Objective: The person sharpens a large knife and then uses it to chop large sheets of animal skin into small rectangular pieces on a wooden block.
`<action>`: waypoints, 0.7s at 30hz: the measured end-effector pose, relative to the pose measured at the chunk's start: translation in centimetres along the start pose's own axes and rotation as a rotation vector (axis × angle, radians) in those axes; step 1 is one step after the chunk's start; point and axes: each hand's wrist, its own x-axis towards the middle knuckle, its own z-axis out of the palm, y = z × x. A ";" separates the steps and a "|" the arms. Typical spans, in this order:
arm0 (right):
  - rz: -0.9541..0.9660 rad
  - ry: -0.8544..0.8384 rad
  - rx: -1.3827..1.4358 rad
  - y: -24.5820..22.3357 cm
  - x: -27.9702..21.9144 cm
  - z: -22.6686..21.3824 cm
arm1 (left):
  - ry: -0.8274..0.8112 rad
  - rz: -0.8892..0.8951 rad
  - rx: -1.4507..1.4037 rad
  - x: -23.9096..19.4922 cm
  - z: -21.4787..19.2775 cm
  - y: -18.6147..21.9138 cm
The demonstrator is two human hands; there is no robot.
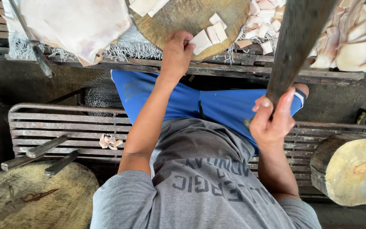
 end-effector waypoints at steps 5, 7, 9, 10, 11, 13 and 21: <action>0.023 -0.434 -0.421 -0.1 0.1 3.9 | 0.001 0.047 0.075 -0.2 -0.4 0.0; 0.061 -0.521 -0.432 0.2 1.1 3.7 | 0.009 0.128 0.138 0.5 -0.1 -0.2; 0.056 -0.459 -0.323 -1.0 0.2 1.9 | -0.002 0.128 0.166 -1.8 -0.7 -0.5; 0.031 -0.399 -0.276 -0.7 1.3 1.4 | 0.008 0.148 0.151 -0.9 -0.7 -0.6; 0.013 -0.314 -0.244 -0.7 1.9 0.8 | 0.018 0.169 0.136 0.2 -0.9 -0.6; 0.012 -0.196 -0.173 -1.7 0.9 -0.9 | -0.009 0.075 0.053 -0.8 -1.3 -0.9; -0.042 -0.493 -0.418 0.9 -0.8 4.1 | 0.092 -0.091 0.150 -0.3 -4.6 -0.5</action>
